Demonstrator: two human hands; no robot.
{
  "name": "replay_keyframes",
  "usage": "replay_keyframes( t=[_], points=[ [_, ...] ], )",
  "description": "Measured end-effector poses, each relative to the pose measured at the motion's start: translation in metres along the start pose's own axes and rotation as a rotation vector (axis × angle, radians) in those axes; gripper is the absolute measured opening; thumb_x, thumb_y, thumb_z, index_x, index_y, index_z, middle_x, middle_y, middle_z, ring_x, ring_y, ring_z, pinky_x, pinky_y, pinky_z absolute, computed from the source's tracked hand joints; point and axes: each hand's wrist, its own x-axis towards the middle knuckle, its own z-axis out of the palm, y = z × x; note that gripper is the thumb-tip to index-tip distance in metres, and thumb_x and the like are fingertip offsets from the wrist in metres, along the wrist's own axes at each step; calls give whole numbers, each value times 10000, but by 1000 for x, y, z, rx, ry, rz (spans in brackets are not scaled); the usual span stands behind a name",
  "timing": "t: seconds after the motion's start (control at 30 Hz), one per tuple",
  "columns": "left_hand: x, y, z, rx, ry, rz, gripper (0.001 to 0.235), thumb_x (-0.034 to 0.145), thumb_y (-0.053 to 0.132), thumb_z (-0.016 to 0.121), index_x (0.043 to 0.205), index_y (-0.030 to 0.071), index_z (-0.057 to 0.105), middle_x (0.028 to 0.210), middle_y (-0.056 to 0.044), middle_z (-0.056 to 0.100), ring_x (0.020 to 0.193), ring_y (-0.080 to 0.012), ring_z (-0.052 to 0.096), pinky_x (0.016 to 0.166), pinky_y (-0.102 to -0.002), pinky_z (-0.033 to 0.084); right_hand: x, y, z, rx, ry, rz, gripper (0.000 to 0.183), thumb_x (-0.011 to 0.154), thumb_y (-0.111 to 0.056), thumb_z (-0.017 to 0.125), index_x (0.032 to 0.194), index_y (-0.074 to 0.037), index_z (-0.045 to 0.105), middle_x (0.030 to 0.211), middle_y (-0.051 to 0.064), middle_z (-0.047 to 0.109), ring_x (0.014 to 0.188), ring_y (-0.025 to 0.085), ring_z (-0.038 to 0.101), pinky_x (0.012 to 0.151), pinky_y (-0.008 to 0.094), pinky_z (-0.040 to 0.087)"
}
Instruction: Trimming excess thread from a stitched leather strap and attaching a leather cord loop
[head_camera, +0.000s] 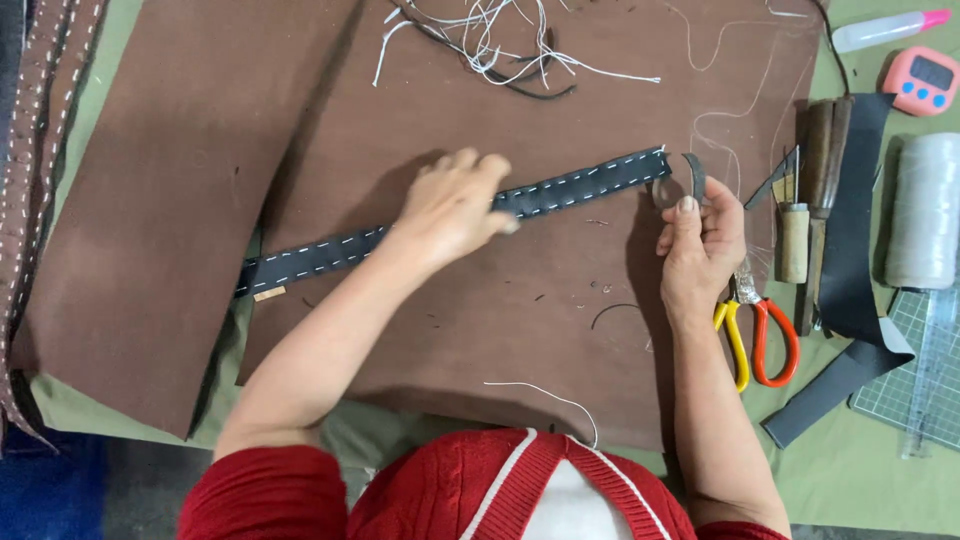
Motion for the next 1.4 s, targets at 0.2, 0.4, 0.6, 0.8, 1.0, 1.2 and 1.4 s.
replay_keyframes(
  t=[0.2, 0.4, 0.6, 0.8, 1.0, 1.2, 1.4],
  points=[
    [101, 71, 56, -135, 349, 184, 286, 853, 299, 778, 1023, 111, 646, 989, -110, 581, 1008, -419, 643, 791, -549, 548, 0, 4, 2, 17, 52, -8, 224, 1136, -108, 573, 1339, -15, 570, 844, 170, 612, 559, 154, 564, 457, 259, 482],
    [128, 101, 103, -87, 467, 227, 355, 740, 210, 859, 941, 27, 631, 975, -146, 541, 1026, -416, 577, 806, -564, 544, 2, 9, -5, 103, 71, 23, 209, 1124, -132, 565, 1284, 0, 590, 823, 198, 623, 532, 175, 593, 429, 270, 491],
    [113, 67, 91, -542, 263, 94, 325, 797, 322, 853, 1042, 216, 667, 958, -98, 743, 982, -356, 730, 797, -485, 601, 7, 10, -8, 227, 118, 80, 220, 1122, -139, 560, 1272, 17, 599, 815, 204, 633, 537, 179, 603, 422, 291, 514],
    [105, 46, 93, -1057, 110, 147, 316, 846, 282, 831, 1139, 200, 747, 849, -8, 789, 824, -82, 692, 767, -273, 584, 33, -4, 4, 376, 165, 257, 197, 1106, -200, 575, 1242, -78, 648, 722, 151, 608, 437, 171, 533, 371, 289, 461],
    [97, 44, 102, -1017, 322, 215, 310, 921, 369, 800, 1192, 228, 749, 899, -52, 792, 907, -124, 713, 879, -383, 574, 73, 7, 24, 303, 121, 59, 150, 1097, -181, 645, 1102, -44, 706, 599, 137, 526, 354, 134, 472, 308, 279, 391],
    [95, 47, 103, -977, 323, 207, 253, 921, 382, 788, 1145, 265, 763, 858, -8, 781, 866, -109, 718, 839, -338, 573, 73, 17, 20, 374, 81, 181, 99, 1079, -168, 675, 1046, -84, 716, 587, 111, 458, 343, 109, 370, 338, 262, 345],
    [97, 44, 102, -922, 311, 199, 184, 916, 321, 768, 1093, 272, 774, 771, 1, 771, 778, -125, 727, 769, -322, 584, 72, 9, 14, 307, -10, 207, 100, 1073, -150, 683, 1142, -84, 713, 705, 141, 591, 424, 74, 435, 390, 222, 389]
  ],
)
